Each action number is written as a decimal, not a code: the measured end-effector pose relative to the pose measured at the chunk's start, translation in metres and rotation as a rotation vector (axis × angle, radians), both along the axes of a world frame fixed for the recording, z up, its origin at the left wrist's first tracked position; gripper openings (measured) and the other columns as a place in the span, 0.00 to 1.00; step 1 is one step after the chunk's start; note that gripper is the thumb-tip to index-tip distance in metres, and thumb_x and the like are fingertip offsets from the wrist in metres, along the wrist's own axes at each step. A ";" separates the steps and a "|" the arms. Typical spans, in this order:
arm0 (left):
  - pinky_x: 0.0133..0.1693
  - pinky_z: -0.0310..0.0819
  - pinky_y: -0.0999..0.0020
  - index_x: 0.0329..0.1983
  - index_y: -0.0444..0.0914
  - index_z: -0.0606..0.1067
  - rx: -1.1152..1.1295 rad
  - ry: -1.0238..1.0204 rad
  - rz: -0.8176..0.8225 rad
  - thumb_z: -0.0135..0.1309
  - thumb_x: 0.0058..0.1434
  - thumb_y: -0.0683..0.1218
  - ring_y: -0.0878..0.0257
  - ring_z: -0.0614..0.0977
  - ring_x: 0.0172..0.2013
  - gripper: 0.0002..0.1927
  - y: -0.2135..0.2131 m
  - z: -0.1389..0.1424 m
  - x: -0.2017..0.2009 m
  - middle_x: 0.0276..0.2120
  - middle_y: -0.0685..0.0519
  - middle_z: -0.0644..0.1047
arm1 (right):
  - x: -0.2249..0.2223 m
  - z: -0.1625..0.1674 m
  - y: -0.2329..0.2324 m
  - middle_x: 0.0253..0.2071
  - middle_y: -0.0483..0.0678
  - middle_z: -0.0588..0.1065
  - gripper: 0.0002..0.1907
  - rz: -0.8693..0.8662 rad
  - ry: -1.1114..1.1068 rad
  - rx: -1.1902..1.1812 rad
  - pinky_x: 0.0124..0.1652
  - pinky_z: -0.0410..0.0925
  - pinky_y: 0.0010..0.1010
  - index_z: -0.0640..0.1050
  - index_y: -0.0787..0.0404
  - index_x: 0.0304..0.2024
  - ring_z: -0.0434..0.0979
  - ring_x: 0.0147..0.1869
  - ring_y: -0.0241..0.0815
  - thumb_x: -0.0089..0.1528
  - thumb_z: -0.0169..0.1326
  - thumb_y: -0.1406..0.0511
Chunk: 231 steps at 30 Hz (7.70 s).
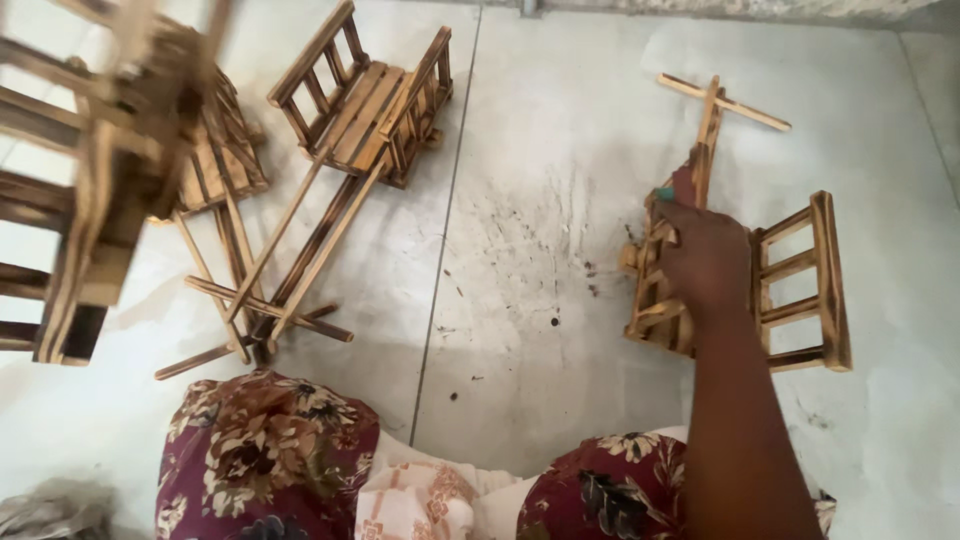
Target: The person sits on the floor sanding small wooden toy carts with a sanding block, rubbing the slatted sides and frames of each cart, turning the carts over and moving between several carts to smooth their surfaces.
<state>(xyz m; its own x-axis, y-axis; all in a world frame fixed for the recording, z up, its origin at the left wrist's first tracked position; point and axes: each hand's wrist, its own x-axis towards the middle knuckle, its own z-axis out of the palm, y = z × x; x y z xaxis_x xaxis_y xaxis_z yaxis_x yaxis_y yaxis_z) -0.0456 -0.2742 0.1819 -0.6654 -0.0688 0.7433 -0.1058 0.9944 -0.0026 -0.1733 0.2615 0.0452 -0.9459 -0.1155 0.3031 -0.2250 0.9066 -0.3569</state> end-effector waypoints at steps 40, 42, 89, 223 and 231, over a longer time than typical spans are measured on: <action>0.44 0.67 0.52 0.46 0.42 0.77 -0.044 -0.265 -0.537 0.58 0.58 0.43 0.53 0.79 0.42 0.12 0.159 -0.205 -0.012 0.42 0.54 0.80 | 0.005 0.006 0.118 0.52 0.55 0.79 0.35 -0.340 -0.210 0.180 0.54 0.69 0.49 0.81 0.45 0.57 0.78 0.52 0.60 0.49 0.55 0.76; 0.44 0.67 0.52 0.45 0.44 0.78 -0.044 -0.311 -0.439 0.58 0.59 0.43 0.53 0.79 0.41 0.10 0.177 -0.211 -0.013 0.41 0.55 0.80 | 0.017 0.016 0.105 0.47 0.58 0.80 0.32 -0.335 -0.107 0.158 0.52 0.69 0.49 0.82 0.46 0.57 0.79 0.49 0.61 0.52 0.56 0.75; 0.43 0.72 0.50 0.39 0.34 0.75 0.640 -0.411 -0.522 0.64 0.51 0.41 0.42 0.77 0.42 0.14 0.167 -0.216 0.047 0.39 0.43 0.76 | 0.157 -0.034 -0.149 0.45 0.59 0.79 0.31 0.249 -0.218 -0.480 0.38 0.76 0.35 0.73 0.56 0.67 0.82 0.36 0.48 0.59 0.52 0.73; 0.41 0.76 0.56 0.34 0.37 0.80 0.643 -0.166 -0.460 0.72 0.50 0.48 0.48 0.81 0.39 0.15 0.181 -0.211 -0.030 0.38 0.48 0.81 | 0.074 -0.073 -0.158 0.73 0.45 0.68 0.44 -0.031 -0.092 -0.232 0.28 0.72 0.37 0.63 0.46 0.73 0.78 0.30 0.49 0.57 0.44 0.82; 0.42 0.77 0.56 0.38 0.36 0.81 0.719 -0.229 -0.479 0.68 0.53 0.42 0.47 0.82 0.41 0.11 0.175 -0.217 -0.026 0.39 0.46 0.81 | 0.078 -0.065 -0.170 0.77 0.41 0.67 0.44 -0.042 -0.274 -0.131 0.26 0.71 0.40 0.63 0.36 0.73 0.79 0.29 0.48 0.61 0.42 0.82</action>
<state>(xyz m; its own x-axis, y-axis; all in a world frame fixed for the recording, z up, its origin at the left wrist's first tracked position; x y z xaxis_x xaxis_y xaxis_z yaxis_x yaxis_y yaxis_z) -0.0714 -0.0987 -0.0352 -0.8695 -0.1430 0.4729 0.2482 0.7011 0.6684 -0.0953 0.0918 -0.0195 -0.9976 -0.0511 0.0459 -0.0674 0.8554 -0.5135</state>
